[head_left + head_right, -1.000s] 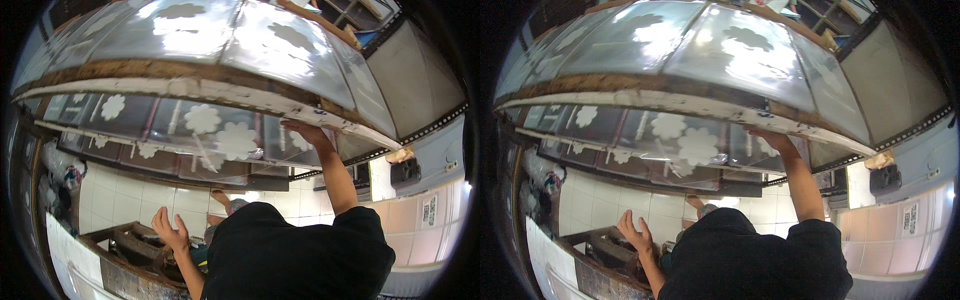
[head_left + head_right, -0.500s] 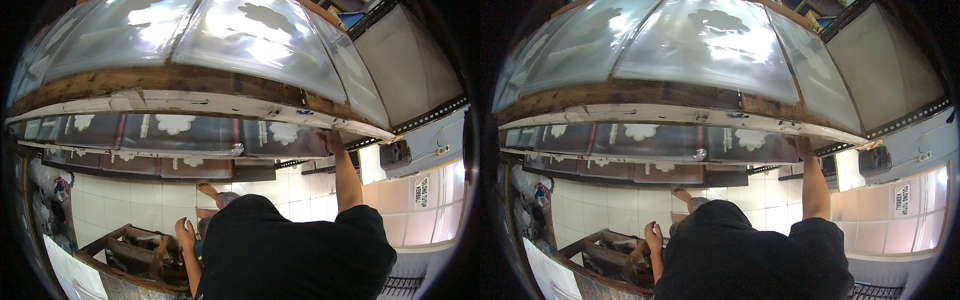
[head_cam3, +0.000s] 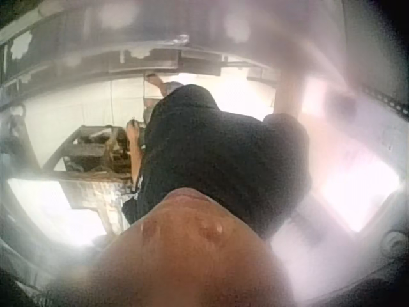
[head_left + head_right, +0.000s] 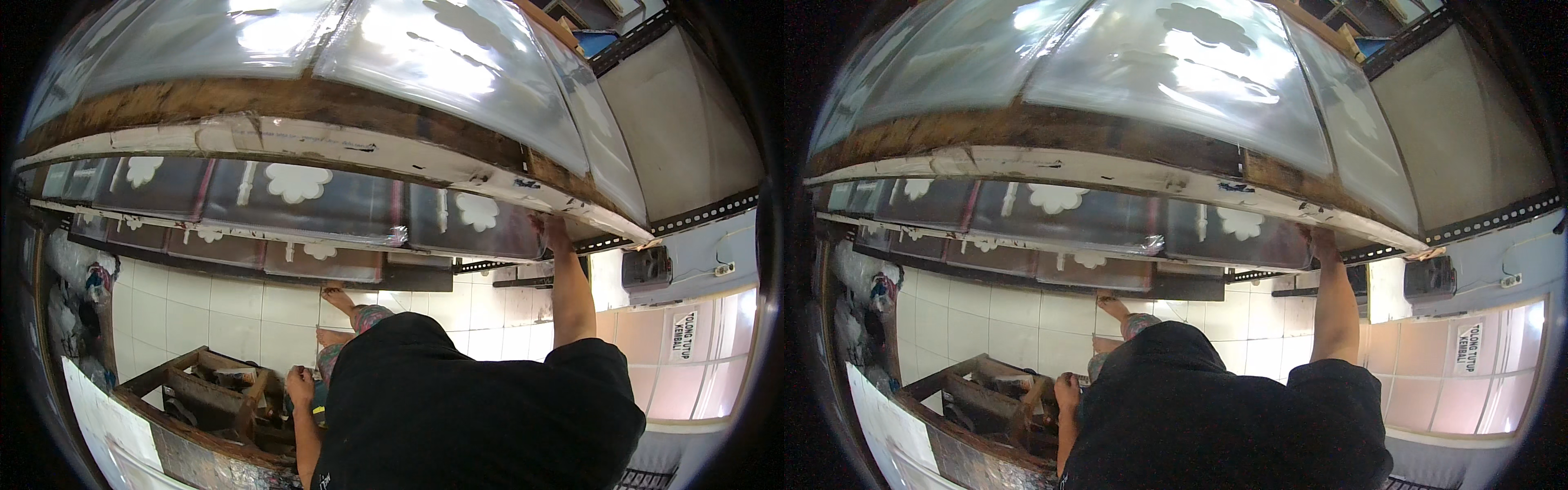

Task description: The person repeatedly picks up white flower-shaped cutouts from a table and places them onto clear plastic sheets on a nearby rack. The person handles the cutouts one at a time and arranges them on the plastic sheets.

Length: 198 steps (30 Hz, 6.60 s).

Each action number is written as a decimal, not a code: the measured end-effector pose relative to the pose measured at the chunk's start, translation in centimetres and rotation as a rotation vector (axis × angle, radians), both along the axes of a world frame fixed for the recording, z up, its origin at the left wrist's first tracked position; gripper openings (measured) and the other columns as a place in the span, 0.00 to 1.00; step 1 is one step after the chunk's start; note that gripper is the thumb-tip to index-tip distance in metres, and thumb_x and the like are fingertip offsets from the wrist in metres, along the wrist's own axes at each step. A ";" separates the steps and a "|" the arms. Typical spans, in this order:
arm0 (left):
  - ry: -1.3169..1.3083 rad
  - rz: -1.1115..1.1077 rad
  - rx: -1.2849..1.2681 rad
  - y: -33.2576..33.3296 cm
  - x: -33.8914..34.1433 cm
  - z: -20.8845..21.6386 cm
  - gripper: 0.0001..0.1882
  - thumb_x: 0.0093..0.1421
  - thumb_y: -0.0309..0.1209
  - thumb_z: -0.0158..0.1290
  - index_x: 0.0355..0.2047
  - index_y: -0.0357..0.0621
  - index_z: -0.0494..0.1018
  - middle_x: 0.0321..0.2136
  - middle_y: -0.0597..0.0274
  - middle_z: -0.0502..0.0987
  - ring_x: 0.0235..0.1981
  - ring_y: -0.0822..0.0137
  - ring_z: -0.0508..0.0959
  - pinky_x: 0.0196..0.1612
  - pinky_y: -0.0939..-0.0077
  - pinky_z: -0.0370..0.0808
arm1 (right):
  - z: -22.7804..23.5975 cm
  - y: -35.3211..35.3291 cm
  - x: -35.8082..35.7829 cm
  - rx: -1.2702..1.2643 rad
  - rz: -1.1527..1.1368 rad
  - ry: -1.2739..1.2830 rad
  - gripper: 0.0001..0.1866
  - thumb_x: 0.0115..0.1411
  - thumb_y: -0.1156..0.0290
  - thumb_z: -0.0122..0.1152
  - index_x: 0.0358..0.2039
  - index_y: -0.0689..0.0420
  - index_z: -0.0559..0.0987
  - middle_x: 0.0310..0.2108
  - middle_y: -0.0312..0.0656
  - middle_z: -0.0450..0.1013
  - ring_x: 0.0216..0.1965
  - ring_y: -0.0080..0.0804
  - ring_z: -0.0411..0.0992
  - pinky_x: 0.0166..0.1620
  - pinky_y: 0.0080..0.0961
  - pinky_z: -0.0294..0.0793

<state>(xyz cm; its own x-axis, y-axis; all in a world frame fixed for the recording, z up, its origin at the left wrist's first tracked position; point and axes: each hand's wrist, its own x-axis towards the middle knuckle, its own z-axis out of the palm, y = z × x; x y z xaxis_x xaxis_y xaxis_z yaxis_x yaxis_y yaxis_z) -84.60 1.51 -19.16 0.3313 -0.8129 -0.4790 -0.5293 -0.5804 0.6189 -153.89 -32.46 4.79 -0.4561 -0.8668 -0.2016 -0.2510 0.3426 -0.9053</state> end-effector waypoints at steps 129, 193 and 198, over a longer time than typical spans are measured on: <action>-0.852 0.271 -0.527 -10.5 12.3 26.4 0.23 0.59 0.29 0.57 0.55 0.38 0.74 0.54 0.56 0.75 0.46 0.54 0.73 0.54 0.56 0.64 | 3.7 5.0 84.1 0.427 2.097 -0.330 0.21 0.67 0.63 0.55 0.56 0.61 0.75 0.53 0.48 0.74 0.52 0.32 0.75 0.52 0.27 0.74; 0.075 0.495 0.052 0.7 -8.5 -2.9 0.17 0.63 0.36 0.52 0.44 0.34 0.78 0.44 0.42 0.78 0.47 0.43 0.76 0.53 0.54 0.72 | -0.6 -34.5 31.6 -0.386 0.764 1.152 0.17 0.59 0.72 0.57 0.49 0.59 0.80 0.54 0.50 0.74 0.57 0.45 0.71 0.60 0.35 0.69; 0.027 0.501 -0.010 0.7 -8.3 -2.9 0.17 0.62 0.35 0.52 0.43 0.33 0.78 0.43 0.42 0.78 0.45 0.43 0.77 0.52 0.55 0.72 | -0.8 -32.1 33.4 -0.183 0.923 1.066 0.11 0.59 0.73 0.58 0.42 0.56 0.82 0.44 0.46 0.80 0.47 0.44 0.77 0.53 0.35 0.74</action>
<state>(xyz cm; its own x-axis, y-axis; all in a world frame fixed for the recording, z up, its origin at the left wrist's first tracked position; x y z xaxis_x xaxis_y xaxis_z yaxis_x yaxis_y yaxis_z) -92.88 2.23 -22.07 0.6698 -0.5617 -0.4857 -0.1711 -0.7533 0.6351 -120.49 -64.56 4.01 0.4183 -0.9081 0.0199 -0.8956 -0.4161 -0.1572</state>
